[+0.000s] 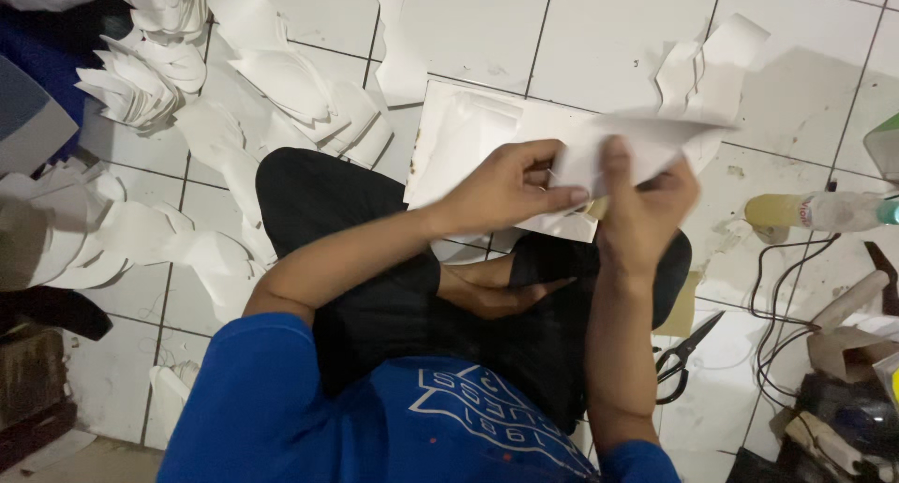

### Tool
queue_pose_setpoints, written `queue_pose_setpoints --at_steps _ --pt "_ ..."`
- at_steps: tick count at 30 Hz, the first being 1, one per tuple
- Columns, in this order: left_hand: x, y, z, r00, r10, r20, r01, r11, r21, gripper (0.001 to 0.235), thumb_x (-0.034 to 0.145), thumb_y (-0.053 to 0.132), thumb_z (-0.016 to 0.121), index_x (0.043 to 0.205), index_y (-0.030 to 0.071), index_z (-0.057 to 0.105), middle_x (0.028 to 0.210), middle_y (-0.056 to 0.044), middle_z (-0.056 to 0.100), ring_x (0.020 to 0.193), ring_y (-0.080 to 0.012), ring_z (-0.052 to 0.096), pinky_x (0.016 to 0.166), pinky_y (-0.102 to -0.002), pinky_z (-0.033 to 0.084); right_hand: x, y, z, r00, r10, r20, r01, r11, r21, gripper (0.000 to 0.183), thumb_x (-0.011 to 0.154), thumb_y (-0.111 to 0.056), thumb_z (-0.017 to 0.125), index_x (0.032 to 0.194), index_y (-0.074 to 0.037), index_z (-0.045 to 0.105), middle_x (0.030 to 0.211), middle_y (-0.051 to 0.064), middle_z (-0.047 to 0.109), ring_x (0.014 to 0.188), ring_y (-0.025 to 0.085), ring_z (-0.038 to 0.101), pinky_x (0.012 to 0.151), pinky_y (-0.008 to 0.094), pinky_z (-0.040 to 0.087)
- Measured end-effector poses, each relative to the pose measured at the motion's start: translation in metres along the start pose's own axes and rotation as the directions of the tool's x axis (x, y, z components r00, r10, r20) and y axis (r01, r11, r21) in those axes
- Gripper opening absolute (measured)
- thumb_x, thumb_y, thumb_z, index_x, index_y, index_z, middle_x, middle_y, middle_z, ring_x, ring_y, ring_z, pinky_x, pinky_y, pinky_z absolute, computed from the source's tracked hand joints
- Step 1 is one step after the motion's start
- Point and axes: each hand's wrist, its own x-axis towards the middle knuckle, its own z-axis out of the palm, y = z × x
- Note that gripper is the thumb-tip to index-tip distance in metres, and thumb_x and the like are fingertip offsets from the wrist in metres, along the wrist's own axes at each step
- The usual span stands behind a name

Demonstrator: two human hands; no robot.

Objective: The person sits on the floor and repeatedly picks up white paper cutouts. They dip a small applicator into a yellow container and apply the substance to the edges of the paper pieces before placing them down.

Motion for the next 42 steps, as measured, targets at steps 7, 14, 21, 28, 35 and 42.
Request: queue_pose_setpoints --at_steps 7,14,21,28,35,42 --pt "0.093 -0.129 -0.291 0.595 0.624 -0.506 -0.105 0.685 0.721 0.011 0.082 0.005 0.063 0.086 0.014 0.065 0.079 0.002 0.069 0.071 -0.0121 0.063 0.067 -0.025 0.051 -0.042 -0.042 -0.082 0.974 0.033 -0.223 -0.02 0.998 0.061 0.037 0.093 -0.015 0.067 0.124 0.0 0.053 0.107 0.005 0.063 0.092 0.011 0.059 0.081 0.021 0.049" --pt "0.148 -0.221 -0.35 0.487 0.177 -0.855 0.823 0.236 0.517 0.073 0.066 0.036 0.083 0.116 0.002 0.042 0.117 -0.019 0.051 0.109 -0.0355 0.051 0.088 -0.042 0.048 -0.092 -0.025 -0.105 0.867 0.382 -0.319 -0.369 0.924 0.104 0.026 0.089 -0.01 0.065 0.114 -0.004 0.057 0.098 0.003 0.065 0.084 0.01 0.061 0.076 0.022 0.053" --pt "0.148 -0.143 -0.367 0.723 -0.028 -0.69 0.349 0.877 0.33 0.023 0.081 0.022 0.068 0.102 0.012 0.066 0.099 0.0 0.072 0.087 -0.0103 0.065 0.072 -0.028 0.051 -0.102 -0.034 -0.108 0.841 0.437 -0.318 -0.438 0.896 0.072 0.031 0.088 -0.011 0.062 0.118 -0.004 0.056 0.109 0.006 0.064 0.098 0.015 0.062 0.089 0.026 0.052" --pt "0.015 0.06 -0.219 0.932 -0.03 -0.361 -0.006 0.995 -0.099 0.036 0.087 0.021 0.06 0.12 0.012 0.05 0.117 -0.011 0.065 0.099 -0.0278 0.072 0.087 -0.031 0.06 -0.11 -0.035 -0.107 0.845 0.456 -0.28 -0.436 0.89 0.132 0.032 0.088 -0.01 0.063 0.119 -0.003 0.054 0.111 0.008 0.065 0.096 0.014 0.063 0.087 0.024 0.053" --pt "-0.091 0.09 -0.096 0.957 -0.175 -0.233 0.104 0.952 -0.288 0.039 0.091 0.031 0.044 0.119 0.005 0.05 0.1 -0.025 0.065 0.093 -0.033 0.067 0.082 -0.039 0.055 -0.13 -0.05 -0.085 0.892 0.432 -0.135 -0.412 0.899 0.151 0.031 0.085 -0.012 0.067 0.114 -0.005 0.057 0.101 0.003 0.065 0.085 0.008 0.06 0.076 0.019 0.048" --pt "-0.129 0.064 -0.014 0.967 -0.107 -0.23 0.063 0.979 -0.192 0.018 0.089 0.012 0.065 0.099 -0.003 0.067 0.08 -0.01 0.068 0.071 -0.0144 0.067 0.062 -0.028 0.06 -0.136 -0.048 -0.075 0.966 0.257 0.007 -0.256 0.956 0.143 0.027 0.074 -0.006 0.077 0.093 0.002 0.06 0.071 0.012 0.061 0.069 0.014 0.063 0.064 0.03 0.055"
